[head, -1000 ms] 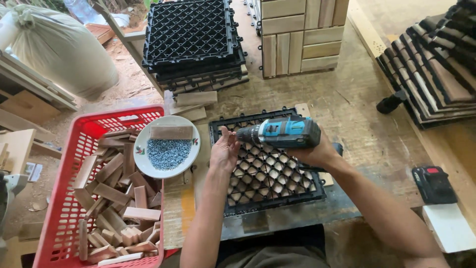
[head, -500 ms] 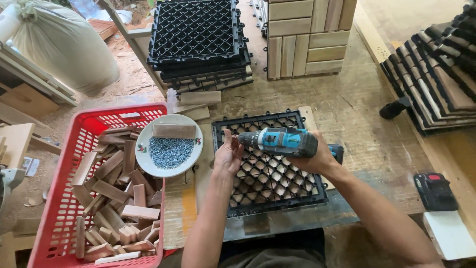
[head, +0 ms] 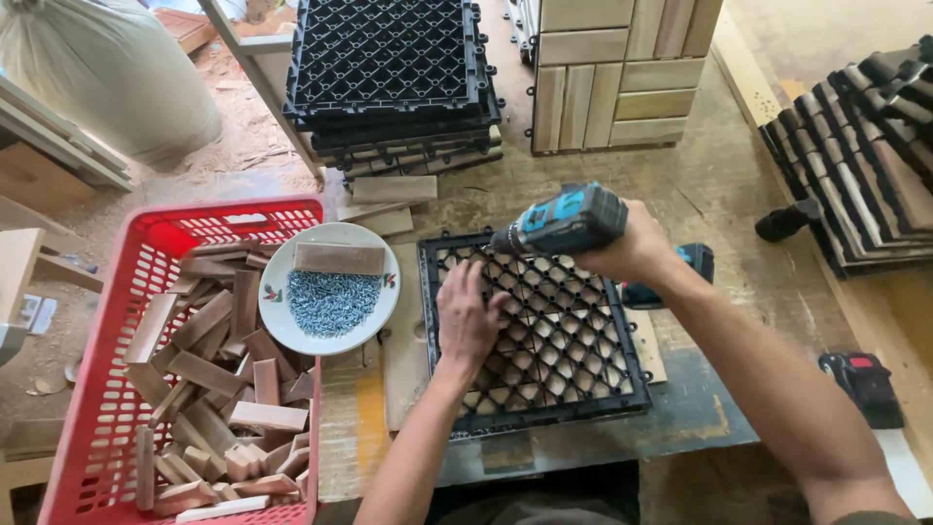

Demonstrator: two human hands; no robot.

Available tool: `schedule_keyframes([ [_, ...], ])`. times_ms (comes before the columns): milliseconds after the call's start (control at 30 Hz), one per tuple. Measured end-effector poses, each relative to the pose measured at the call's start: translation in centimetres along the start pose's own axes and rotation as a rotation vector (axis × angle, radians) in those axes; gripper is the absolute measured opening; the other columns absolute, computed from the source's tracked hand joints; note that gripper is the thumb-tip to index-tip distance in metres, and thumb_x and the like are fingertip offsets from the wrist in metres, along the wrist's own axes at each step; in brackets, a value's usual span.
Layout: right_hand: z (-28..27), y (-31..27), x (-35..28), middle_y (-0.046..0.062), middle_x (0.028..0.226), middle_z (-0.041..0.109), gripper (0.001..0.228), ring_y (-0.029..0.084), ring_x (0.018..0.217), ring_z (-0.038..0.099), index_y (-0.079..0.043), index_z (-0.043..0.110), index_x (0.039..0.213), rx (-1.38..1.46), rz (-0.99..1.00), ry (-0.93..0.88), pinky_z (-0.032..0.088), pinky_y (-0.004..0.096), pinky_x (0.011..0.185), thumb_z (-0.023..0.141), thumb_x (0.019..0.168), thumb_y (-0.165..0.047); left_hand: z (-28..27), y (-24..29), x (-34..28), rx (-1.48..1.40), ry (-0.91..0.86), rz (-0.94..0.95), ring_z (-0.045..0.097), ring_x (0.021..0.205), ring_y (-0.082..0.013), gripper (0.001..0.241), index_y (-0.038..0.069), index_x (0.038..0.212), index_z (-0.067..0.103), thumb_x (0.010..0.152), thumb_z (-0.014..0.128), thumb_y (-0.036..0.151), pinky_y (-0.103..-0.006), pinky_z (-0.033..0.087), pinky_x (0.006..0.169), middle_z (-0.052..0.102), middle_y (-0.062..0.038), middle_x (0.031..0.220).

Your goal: Assembling interlocking wooden floor tiles by screwing wooden slats onto a plastic base using a power drill.

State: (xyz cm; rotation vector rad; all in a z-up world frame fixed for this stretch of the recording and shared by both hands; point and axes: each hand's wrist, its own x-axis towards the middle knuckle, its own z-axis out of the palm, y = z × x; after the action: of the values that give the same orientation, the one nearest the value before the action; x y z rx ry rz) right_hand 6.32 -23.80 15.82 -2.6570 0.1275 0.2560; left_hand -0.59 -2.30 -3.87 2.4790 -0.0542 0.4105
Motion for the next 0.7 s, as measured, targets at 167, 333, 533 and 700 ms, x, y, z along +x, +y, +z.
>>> schedule_keyframes([
  [167, 0.4, -2.7, 3.9, 0.009, 0.107, 0.078, 0.057, 0.035, 0.102, 0.074, -0.016, 0.077, 0.104, -0.122, 0.034, -0.056, 0.057, 0.052, 0.086, 0.089, 0.052, -0.034, -4.3, 2.9, 0.3, 0.139, -0.238, 0.067, 0.022, 0.152, -0.0455, 0.065, 0.012, 0.153, 0.041, 0.101, 0.048, 0.051, -0.0565, 0.018, 0.123, 0.029, -0.025, 0.162],
  [333, 0.2, -5.1, 5.0, 0.016, 0.11, 0.076, 0.057, 0.039, 0.107, 0.071, -0.012, 0.077, 0.107, -0.084, -0.015, -0.123, 0.054, 0.055, 0.081, 0.086, 0.053, -0.026, -4.0, 2.2, 0.7, 0.144, -0.234, 0.066, 0.023, 0.152, -0.0447, 0.063, 0.011, 0.148, 0.047, 0.1, 0.048, 0.051, -0.0564, 0.019, 0.123, 0.029, -0.025, 0.162],
  [533, -0.6, -8.5, 4.5, 0.012, 0.114, 0.077, 0.064, 0.034, 0.11, 0.072, -0.014, 0.073, 0.114, -0.269, 0.035, -0.188, 0.056, 0.051, 0.094, 0.085, 0.055, -0.033, -3.7, 2.0, 0.8, 0.124, -0.219, 0.072, 0.025, 0.151, -0.0443, 0.067, 0.011, 0.148, 0.048, 0.098, 0.051, 0.054, -0.0555, 0.02, 0.123, 0.03, -0.025, 0.161],
  [700, -1.5, -10.7, 4.6, 0.014, 0.121, 0.075, 0.065, 0.034, 0.116, 0.069, -0.013, 0.07, 0.121, -0.367, -0.015, -0.252, 0.053, 0.05, 0.099, 0.079, 0.062, -0.041, -2.8, 1.6, 0.8, 0.1, -0.17, 0.097, 0.025, 0.15, -0.0472, 0.071, 0.009, 0.147, 0.05, 0.097, 0.051, 0.059, -0.0566, 0.021, 0.122, 0.031, -0.028, 0.16],
])
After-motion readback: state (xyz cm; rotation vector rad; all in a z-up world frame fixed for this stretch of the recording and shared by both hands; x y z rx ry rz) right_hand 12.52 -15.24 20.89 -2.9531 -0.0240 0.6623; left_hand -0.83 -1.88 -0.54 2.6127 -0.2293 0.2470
